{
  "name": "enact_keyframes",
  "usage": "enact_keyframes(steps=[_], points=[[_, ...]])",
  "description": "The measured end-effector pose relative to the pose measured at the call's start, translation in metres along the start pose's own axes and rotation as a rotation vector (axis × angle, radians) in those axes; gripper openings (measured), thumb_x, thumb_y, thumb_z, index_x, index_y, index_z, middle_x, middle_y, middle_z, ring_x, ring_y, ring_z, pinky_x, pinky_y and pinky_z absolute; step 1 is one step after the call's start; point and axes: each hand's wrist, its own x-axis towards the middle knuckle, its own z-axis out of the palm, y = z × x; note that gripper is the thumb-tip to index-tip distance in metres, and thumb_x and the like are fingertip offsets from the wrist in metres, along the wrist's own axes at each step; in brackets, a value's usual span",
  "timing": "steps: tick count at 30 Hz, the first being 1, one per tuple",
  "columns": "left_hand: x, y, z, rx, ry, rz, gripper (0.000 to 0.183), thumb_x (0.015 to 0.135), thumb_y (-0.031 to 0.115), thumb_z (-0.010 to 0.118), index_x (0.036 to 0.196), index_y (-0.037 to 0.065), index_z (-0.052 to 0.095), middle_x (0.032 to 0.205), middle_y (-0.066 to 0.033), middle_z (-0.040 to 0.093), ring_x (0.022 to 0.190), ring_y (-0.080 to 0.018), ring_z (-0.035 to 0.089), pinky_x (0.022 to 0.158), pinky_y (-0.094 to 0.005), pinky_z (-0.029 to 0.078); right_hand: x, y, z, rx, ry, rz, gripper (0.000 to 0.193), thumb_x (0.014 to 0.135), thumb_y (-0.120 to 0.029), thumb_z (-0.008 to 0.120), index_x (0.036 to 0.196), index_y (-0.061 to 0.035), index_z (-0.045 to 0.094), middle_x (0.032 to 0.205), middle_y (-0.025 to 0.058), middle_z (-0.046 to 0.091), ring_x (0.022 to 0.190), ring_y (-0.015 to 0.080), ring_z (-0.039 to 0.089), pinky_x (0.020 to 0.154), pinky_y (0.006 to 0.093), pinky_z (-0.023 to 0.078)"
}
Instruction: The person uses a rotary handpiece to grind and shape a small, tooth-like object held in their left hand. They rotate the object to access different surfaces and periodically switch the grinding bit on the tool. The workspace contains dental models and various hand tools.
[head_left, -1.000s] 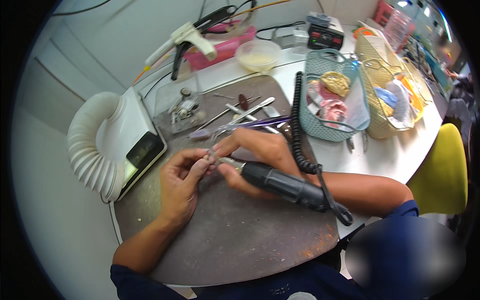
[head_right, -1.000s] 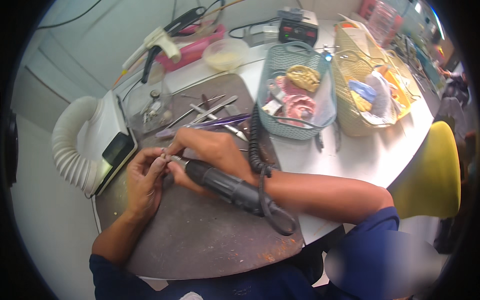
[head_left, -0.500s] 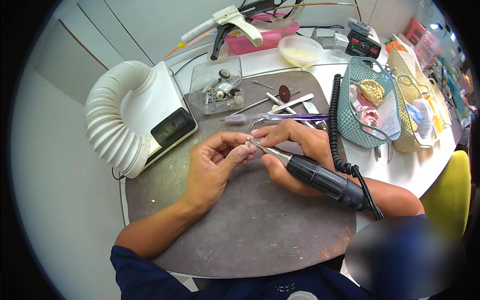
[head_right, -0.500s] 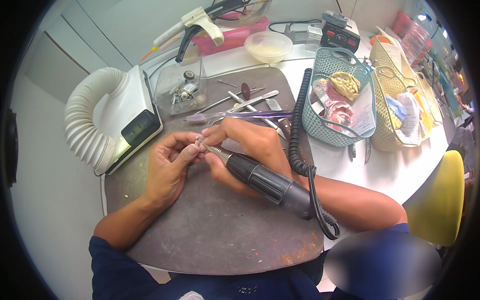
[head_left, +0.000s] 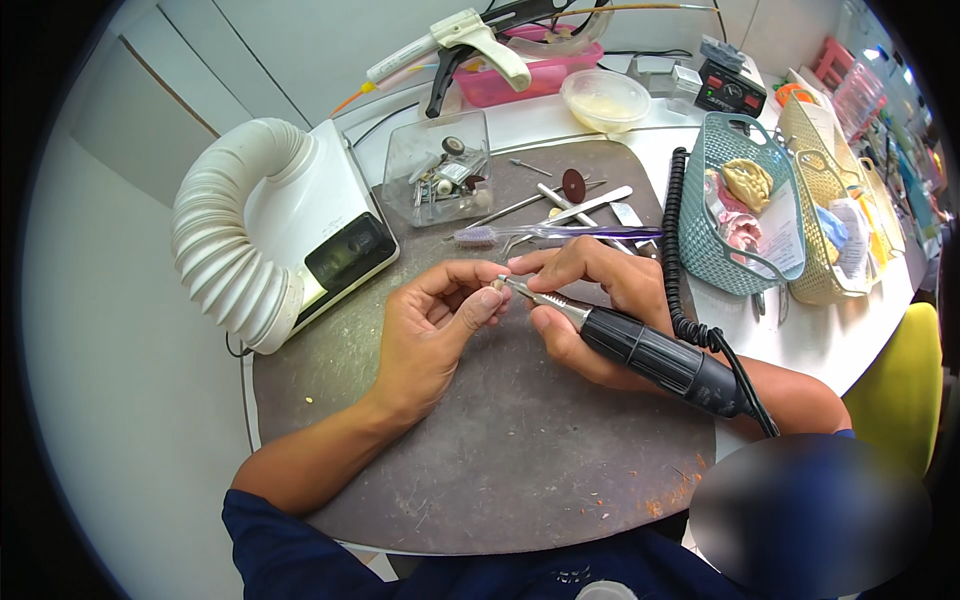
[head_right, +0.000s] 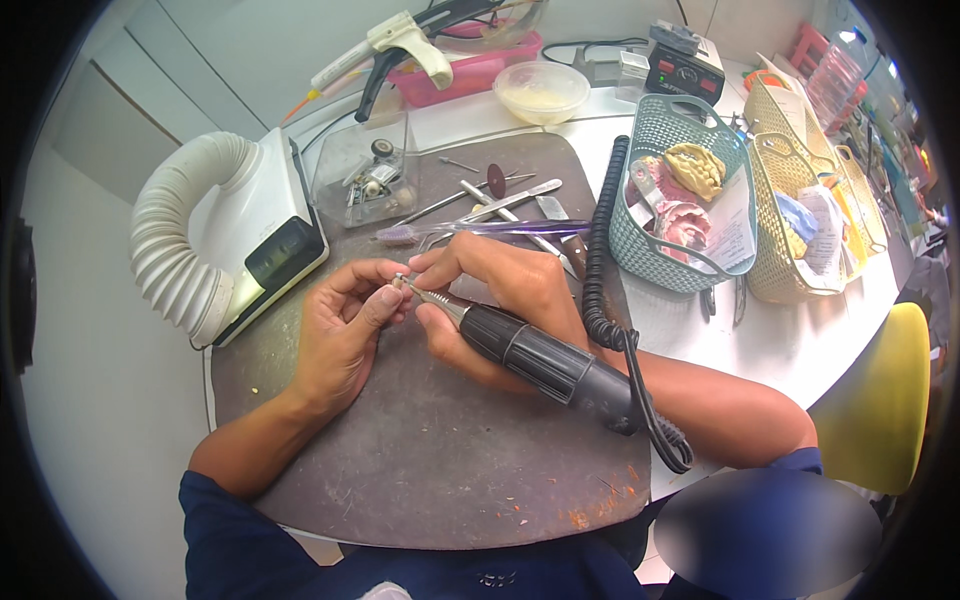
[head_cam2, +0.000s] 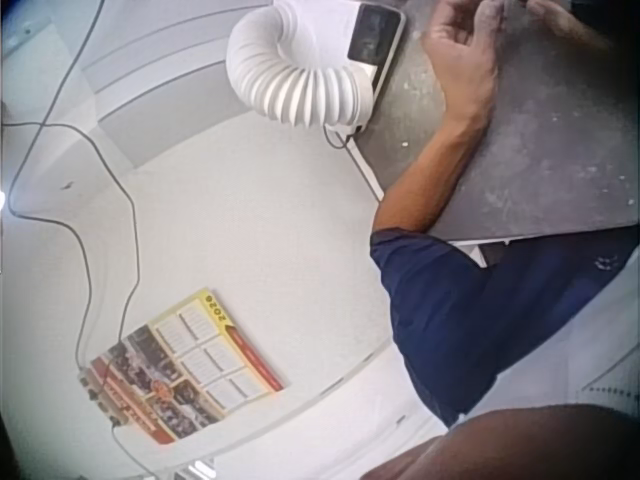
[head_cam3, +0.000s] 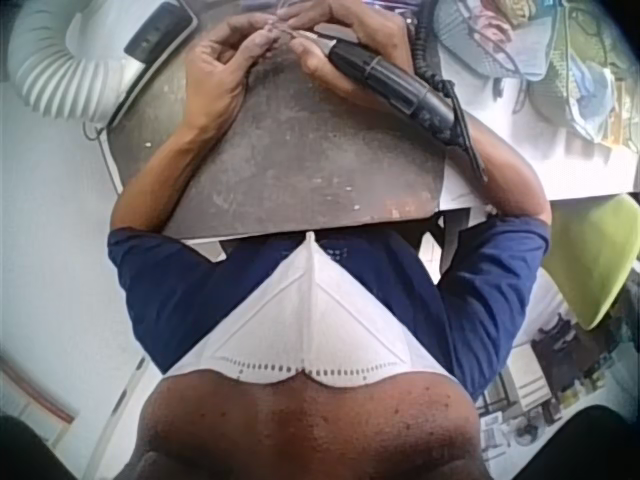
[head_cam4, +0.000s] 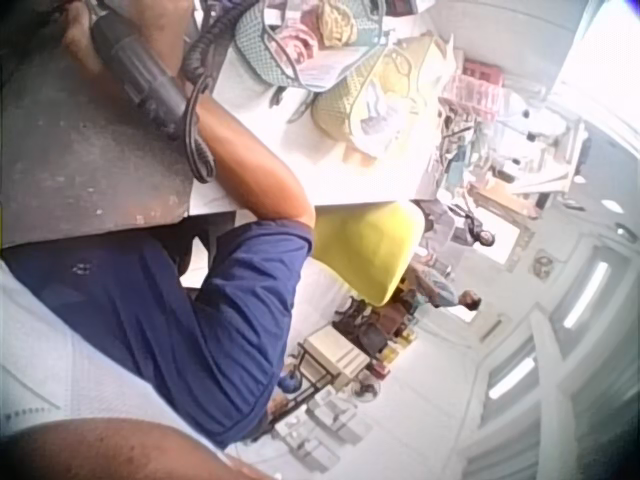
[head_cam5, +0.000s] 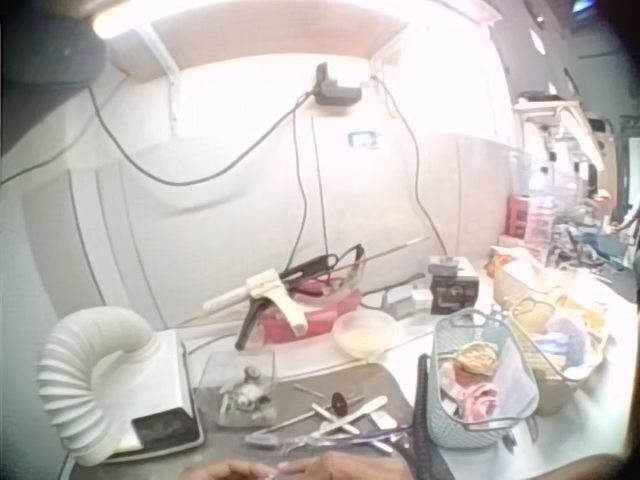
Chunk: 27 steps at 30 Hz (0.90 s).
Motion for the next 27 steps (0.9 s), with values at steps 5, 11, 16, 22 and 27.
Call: enact_keyframes(steps=[5,11,16,22,27], points=[[-0.0006,-0.0001,-0.0027,-0.012,-0.015,-0.022,0.021,0.095,0.008,0.066,0.114,0.000,0.063,0.103,-0.0053,0.066,0.090,-0.0091,0.063,0.081,-0.0232,0.051,0.0012,-0.0027,-0.0002,-0.008,-0.026,0.031,0.018,0.077,-0.003,0.071,0.092,0.0025,0.063,0.094,0.0187,0.072,0.088,0.0273,0.073,0.077,0.0326,0.057],[0.0005,-0.0026,-0.0018,-0.015,-0.015,-0.006,0.022,0.095,0.012,0.067,0.113,-0.001,0.065,0.099,-0.0057,0.069,0.090,-0.0096,0.064,0.081,-0.0240,0.051,-0.0003,-0.0011,-0.0005,-0.005,-0.047,-0.019,0.019,0.076,-0.003,0.072,0.093,0.0031,0.063,0.094,0.0187,0.071,0.089,0.0280,0.073,0.078,0.0332,0.057],[0.0003,-0.0017,-0.0022,-0.019,-0.015,-0.011,0.021,0.095,0.012,0.067,0.112,-0.001,0.065,0.097,-0.0060,0.069,0.088,-0.0100,0.064,0.080,-0.0244,0.052,-0.0002,-0.0028,-0.0015,0.005,-0.045,0.008,0.020,0.076,-0.003,0.072,0.094,0.0033,0.064,0.093,0.0185,0.071,0.091,0.0290,0.073,0.079,0.0341,0.057],[0.0003,-0.0021,-0.0026,-0.018,0.001,-0.028,0.020,0.094,0.011,0.068,0.111,-0.001,0.065,0.096,-0.0059,0.069,0.086,-0.0098,0.064,0.079,-0.0240,0.051,0.0001,-0.0029,-0.0018,0.010,-0.049,0.010,0.021,0.076,-0.002,0.072,0.094,0.0034,0.064,0.091,0.0182,0.071,0.092,0.0293,0.073,0.080,0.0342,0.057],[0.0001,-0.0029,-0.0037,-0.013,0.009,-0.020,0.022,0.094,0.014,0.069,0.109,-0.002,0.066,0.095,-0.0064,0.070,0.086,-0.0100,0.064,0.079,-0.0242,0.052,0.0002,-0.0036,-0.0018,0.002,-0.055,0.025,0.021,0.076,-0.002,0.072,0.094,0.0033,0.064,0.090,0.0180,0.071,0.092,0.0293,0.073,0.080,0.0344,0.057]])
